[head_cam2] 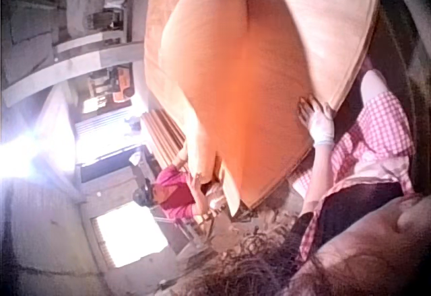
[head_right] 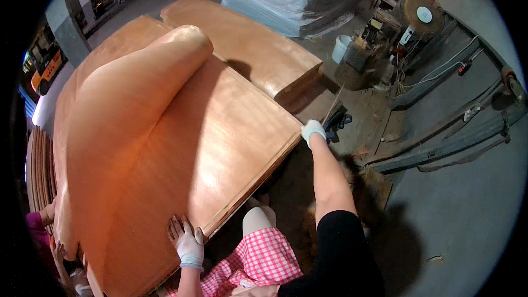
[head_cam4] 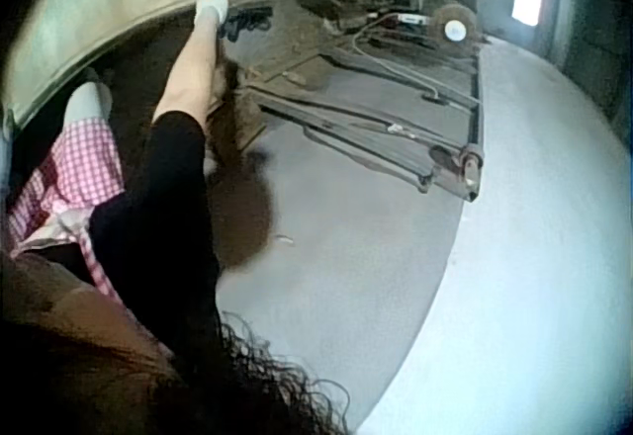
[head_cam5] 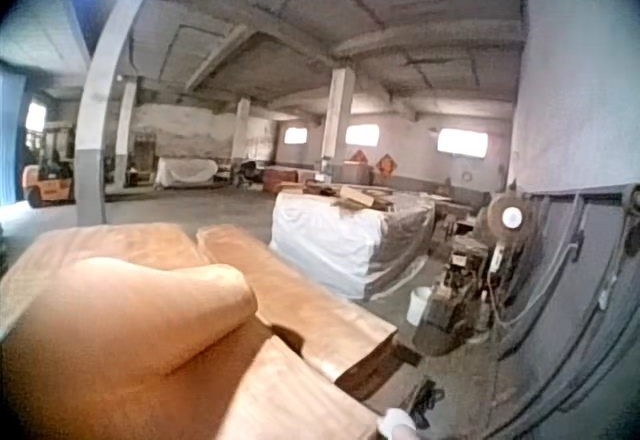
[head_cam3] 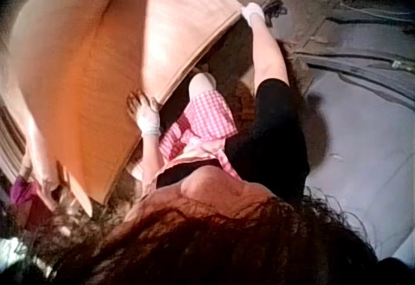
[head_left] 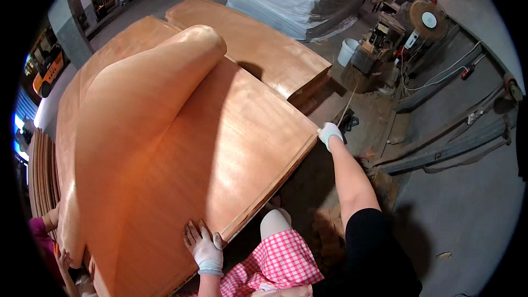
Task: The person handles large, thin sheets of wood veneer in a workshop setting. They lift, align, and stack the veneer sheets on a workbench, occasionally using a thin wooden stick to assist with positioning. Another person is visible in the background performing similar tasks.
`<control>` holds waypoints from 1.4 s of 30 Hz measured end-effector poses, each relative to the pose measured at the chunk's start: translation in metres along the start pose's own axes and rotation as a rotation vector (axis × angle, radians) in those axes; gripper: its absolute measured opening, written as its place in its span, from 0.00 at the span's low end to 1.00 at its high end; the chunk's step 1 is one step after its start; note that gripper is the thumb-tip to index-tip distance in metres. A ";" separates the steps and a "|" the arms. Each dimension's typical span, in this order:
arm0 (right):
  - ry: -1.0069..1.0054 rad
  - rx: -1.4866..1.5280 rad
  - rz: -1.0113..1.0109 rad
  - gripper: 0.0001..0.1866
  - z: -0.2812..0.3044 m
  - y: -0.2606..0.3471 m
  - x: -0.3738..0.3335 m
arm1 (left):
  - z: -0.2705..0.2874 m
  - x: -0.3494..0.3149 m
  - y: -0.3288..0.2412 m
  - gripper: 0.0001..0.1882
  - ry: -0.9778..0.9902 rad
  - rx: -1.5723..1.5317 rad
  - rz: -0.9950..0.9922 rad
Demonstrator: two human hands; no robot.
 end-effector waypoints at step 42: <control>0.401 -0.564 0.767 0.25 -0.118 0.167 -0.278 | -0.088 -0.317 0.572 0.10 -0.543 -0.627 1.339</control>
Point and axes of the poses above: each hand's wrist, its own x-axis towards the middle knuckle, its own z-axis out of the back of the hand, y = z × x, the point moved 4 cm from there along x, towards the middle knuckle, and after that the axes turned 5 degrees about x, right-handed, at the moved point
